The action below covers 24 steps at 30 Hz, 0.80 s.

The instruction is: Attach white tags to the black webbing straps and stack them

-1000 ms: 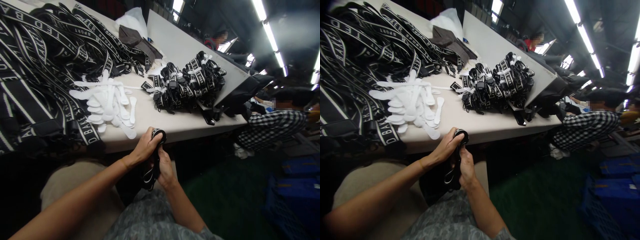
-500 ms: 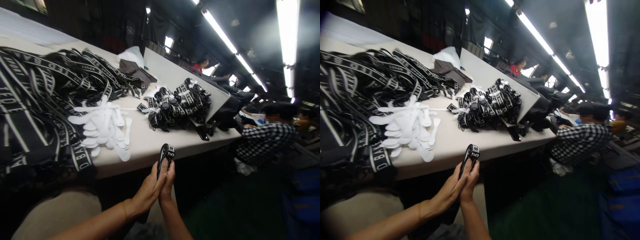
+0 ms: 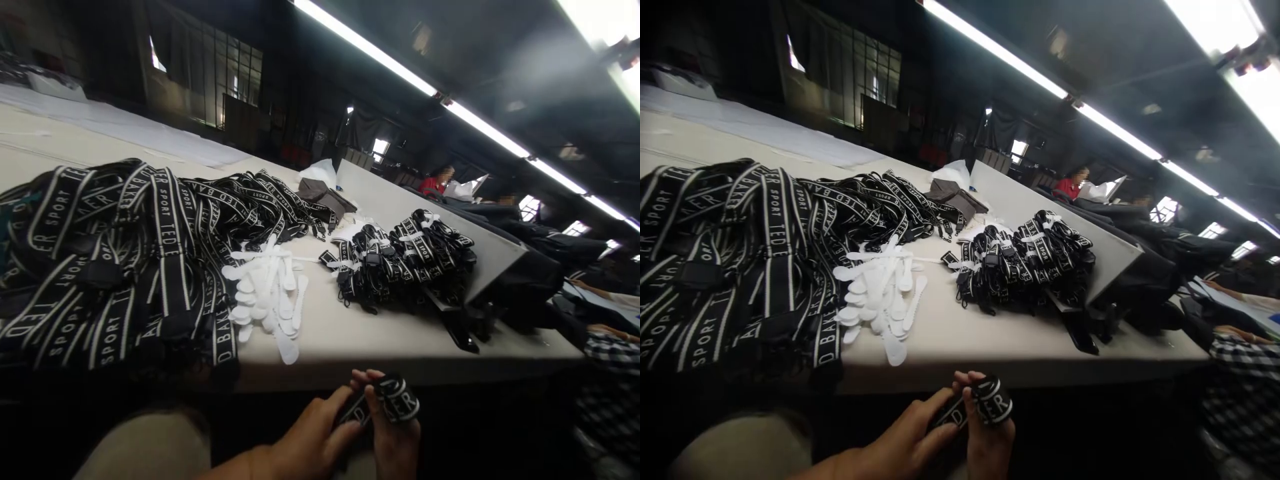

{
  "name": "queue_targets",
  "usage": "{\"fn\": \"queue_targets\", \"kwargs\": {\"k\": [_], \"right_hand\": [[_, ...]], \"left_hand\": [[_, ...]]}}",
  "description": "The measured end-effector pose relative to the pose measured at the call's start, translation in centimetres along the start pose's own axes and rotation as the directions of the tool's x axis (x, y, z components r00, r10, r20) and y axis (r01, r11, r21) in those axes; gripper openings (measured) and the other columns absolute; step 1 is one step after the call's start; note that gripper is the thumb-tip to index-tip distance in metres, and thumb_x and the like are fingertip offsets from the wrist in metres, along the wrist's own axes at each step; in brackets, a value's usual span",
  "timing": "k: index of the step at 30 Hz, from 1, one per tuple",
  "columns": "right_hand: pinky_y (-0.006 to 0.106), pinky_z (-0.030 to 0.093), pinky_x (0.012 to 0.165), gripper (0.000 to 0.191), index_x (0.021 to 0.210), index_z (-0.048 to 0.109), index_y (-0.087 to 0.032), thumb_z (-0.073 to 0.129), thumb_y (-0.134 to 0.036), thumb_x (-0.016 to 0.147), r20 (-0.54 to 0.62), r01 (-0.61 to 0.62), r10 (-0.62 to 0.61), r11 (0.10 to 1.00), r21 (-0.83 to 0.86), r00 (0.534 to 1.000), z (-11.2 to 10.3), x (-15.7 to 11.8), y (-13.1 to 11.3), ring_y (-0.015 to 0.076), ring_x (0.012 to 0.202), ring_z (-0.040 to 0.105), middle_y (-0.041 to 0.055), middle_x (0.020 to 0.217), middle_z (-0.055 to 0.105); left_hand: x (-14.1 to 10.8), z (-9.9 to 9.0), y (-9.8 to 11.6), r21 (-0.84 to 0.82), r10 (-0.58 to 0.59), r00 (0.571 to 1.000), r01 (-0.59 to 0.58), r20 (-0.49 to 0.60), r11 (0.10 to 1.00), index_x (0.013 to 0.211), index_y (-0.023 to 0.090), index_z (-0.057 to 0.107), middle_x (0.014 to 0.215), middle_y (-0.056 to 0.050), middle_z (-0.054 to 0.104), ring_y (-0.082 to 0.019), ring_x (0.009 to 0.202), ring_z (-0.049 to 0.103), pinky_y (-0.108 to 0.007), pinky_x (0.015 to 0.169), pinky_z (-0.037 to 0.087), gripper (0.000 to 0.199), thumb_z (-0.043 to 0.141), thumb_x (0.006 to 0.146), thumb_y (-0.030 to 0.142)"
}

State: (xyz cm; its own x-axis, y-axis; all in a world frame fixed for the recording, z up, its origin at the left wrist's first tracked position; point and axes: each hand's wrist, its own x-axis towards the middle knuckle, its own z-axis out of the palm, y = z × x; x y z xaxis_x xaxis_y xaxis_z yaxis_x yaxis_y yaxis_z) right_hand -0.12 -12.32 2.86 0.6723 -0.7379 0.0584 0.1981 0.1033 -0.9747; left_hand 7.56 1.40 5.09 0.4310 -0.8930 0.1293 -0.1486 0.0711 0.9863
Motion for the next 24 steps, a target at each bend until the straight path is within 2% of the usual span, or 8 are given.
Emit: {"fn": "queue_targets", "kwargs": {"k": [4,8,11,14,17,20,22,24], "right_hand": [[0.045,0.059,0.083,0.035,0.095,0.073,-0.022,0.082,-0.043,0.069,-0.009,0.159,-0.162,0.978,-0.136,0.987,2.8,0.7,-0.6,0.0310,0.090,0.072,0.0117,0.100,0.076],[0.049,0.055,0.086,0.039,0.102,0.071,-0.021,0.081,-0.042,0.070,0.177,0.013,-0.006,0.999,-0.037,0.984,4.3,2.6,-3.4,0.0313,0.091,0.072,0.0137,0.101,0.075],[0.051,0.054,0.084,0.063,0.111,0.069,-0.020,0.088,-0.047,0.057,0.469,-0.147,0.103,0.987,0.058,0.877,5.1,5.7,-5.1,0.0338,0.093,0.070,0.0158,0.101,0.074],[0.047,0.054,0.081,0.064,0.113,0.070,-0.021,0.087,-0.047,0.056,0.585,-0.147,0.095,0.988,0.042,0.805,7.3,10.2,-4.9,0.0306,0.093,0.069,0.0151,0.109,0.072],[0.038,0.053,0.077,0.034,0.097,0.074,-0.020,0.078,-0.039,0.069,0.569,0.108,-0.002,0.982,-0.153,0.822,11.6,15.1,-3.1,0.0232,0.085,0.068,0.0107,0.100,0.074],[0.035,0.050,0.080,0.018,0.087,0.075,-0.020,0.068,-0.033,0.078,0.605,0.474,-0.168,0.790,-0.390,0.778,17.1,19.2,-0.9,0.0199,0.082,0.064,0.0060,0.090,0.072],[0.034,0.048,0.080,0.013,0.081,0.075,-0.020,0.066,-0.028,0.077,0.626,0.568,-0.194,0.670,-0.477,0.755,20.4,21.5,0.3,0.0181,0.078,0.061,0.0041,0.087,0.071],[0.032,0.047,0.077,0.009,0.076,0.074,-0.019,0.072,-0.023,0.069,0.634,0.566,-0.148,0.632,-0.530,0.759,22.7,23.3,1.2,0.0159,0.071,0.058,0.0026,0.083,0.069]], "left_hand": [[0.5,-0.4,-0.4,0.044,0.064,0.980,-0.057,-0.190,0.997,0.133,0.022,0.052,0.116,-0.009,0.068,-0.026,0.102,0.064,-0.034,0.090,0.047,0.043,0.056,0.090,0.027],[1.1,-2.4,1.5,-0.131,0.109,0.959,-0.147,-0.261,0.980,0.118,0.019,0.064,0.103,-0.006,0.070,-0.022,0.095,0.064,-0.030,0.085,0.049,0.030,0.055,0.093,0.034],[1.0,-4.3,2.8,-0.332,0.039,0.976,-0.111,-0.216,0.937,0.113,0.017,0.062,0.078,-0.002,0.065,-0.014,0.064,0.059,-0.023,0.060,0.047,0.034,0.056,0.092,0.043],[0.7,-5.8,3.3,-0.428,0.002,0.989,-0.066,-0.148,0.901,0.109,0.017,0.061,0.074,0.000,0.060,-0.008,0.049,0.048,-0.020,0.048,0.038,0.037,0.055,0.092,0.049],[0.8,-6.3,2.9,-0.353,0.065,0.987,-0.115,-0.149,0.929,0.101,0.016,0.066,0.083,-0.003,0.061,-0.010,0.061,0.052,-0.021,0.056,0.043,0.031,0.057,0.091,0.044],[1.2,-6.3,2.1,-0.267,0.097,0.988,-0.126,-0.117,0.955,0.098,0.016,0.069,0.082,-0.003,0.062,-0.012,0.066,0.054,-0.021,0.060,0.044,0.026,0.058,0.091,0.039],[1.6,-6.4,1.5,-0.221,0.134,0.988,-0.148,-0.074,0.964,0.098,0.017,0.070,0.082,-0.004,0.064,-0.014,0.069,0.056,-0.021,0.061,0.044,0.025,0.058,0.091,0.037],[2.0,-6.6,0.8,-0.196,0.202,0.978,-0.208,-0.051,0.958,0.100,0.018,0.070,0.085,-0.005,0.067,-0.016,0.074,0.059,-0.021,0.064,0.045,0.025,0.058,0.090,0.036]]}}
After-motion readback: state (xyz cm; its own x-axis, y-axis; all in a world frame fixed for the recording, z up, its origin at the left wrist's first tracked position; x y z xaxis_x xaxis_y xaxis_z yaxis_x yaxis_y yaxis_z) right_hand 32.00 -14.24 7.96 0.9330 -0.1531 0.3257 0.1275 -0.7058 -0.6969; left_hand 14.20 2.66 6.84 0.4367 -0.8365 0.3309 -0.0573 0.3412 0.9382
